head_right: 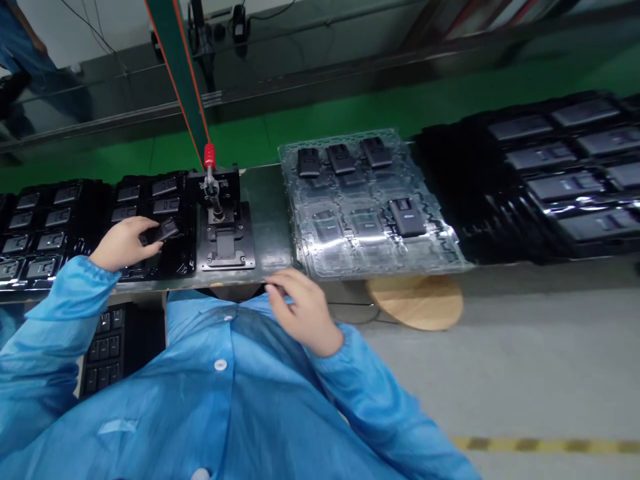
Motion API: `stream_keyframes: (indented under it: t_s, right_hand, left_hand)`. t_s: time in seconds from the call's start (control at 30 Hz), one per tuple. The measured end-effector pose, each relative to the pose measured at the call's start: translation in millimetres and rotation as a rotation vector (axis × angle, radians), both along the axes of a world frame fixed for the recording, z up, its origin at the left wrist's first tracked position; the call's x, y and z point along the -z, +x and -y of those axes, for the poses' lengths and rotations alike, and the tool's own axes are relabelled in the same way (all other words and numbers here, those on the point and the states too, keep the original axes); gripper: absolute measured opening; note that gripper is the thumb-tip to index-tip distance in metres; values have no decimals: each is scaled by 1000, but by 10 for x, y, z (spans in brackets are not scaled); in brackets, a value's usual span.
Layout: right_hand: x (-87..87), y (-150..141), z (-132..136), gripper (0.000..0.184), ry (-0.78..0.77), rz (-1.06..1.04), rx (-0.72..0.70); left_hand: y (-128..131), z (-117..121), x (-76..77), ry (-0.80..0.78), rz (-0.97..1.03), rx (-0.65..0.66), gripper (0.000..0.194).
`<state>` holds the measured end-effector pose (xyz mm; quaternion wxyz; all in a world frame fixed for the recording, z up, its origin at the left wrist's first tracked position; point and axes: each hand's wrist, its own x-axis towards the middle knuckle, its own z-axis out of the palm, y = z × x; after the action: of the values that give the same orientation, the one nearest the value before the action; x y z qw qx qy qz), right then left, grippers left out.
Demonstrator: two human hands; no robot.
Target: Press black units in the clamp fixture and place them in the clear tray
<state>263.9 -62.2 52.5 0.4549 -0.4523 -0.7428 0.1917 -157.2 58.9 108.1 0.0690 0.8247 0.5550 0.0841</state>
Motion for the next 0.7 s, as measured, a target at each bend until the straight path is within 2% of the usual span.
stream_keyframes:
  t_s: [0.13, 0.23, 0.33, 0.5, 0.6, 0.7]
  right_hand:
    - [160, -522, -87, 28, -173, -45, -180]
    - [254, -826, -155, 46, -293, -46, -276]
    - [330, -998, -216, 58, -317, -40, -282]
    - [479, -1023, -316, 60, -288, 11, -205]
    - [536, -952, -406, 60, -299, 127, -156]
    - [522, -879, -517, 60, -325, 274, -108]
  left_hand:
    - [480, 346, 17, 2, 115, -14, 48]
    - [834, 528, 137, 7, 185, -14, 45]
    - [1090, 616, 287, 12, 214, -41, 43]
    - [1298, 617, 454, -21, 264, -128, 43]
    - [1363, 592, 500, -62, 301, -150, 42]
    - [1421, 570, 553, -86, 302, -156, 37]
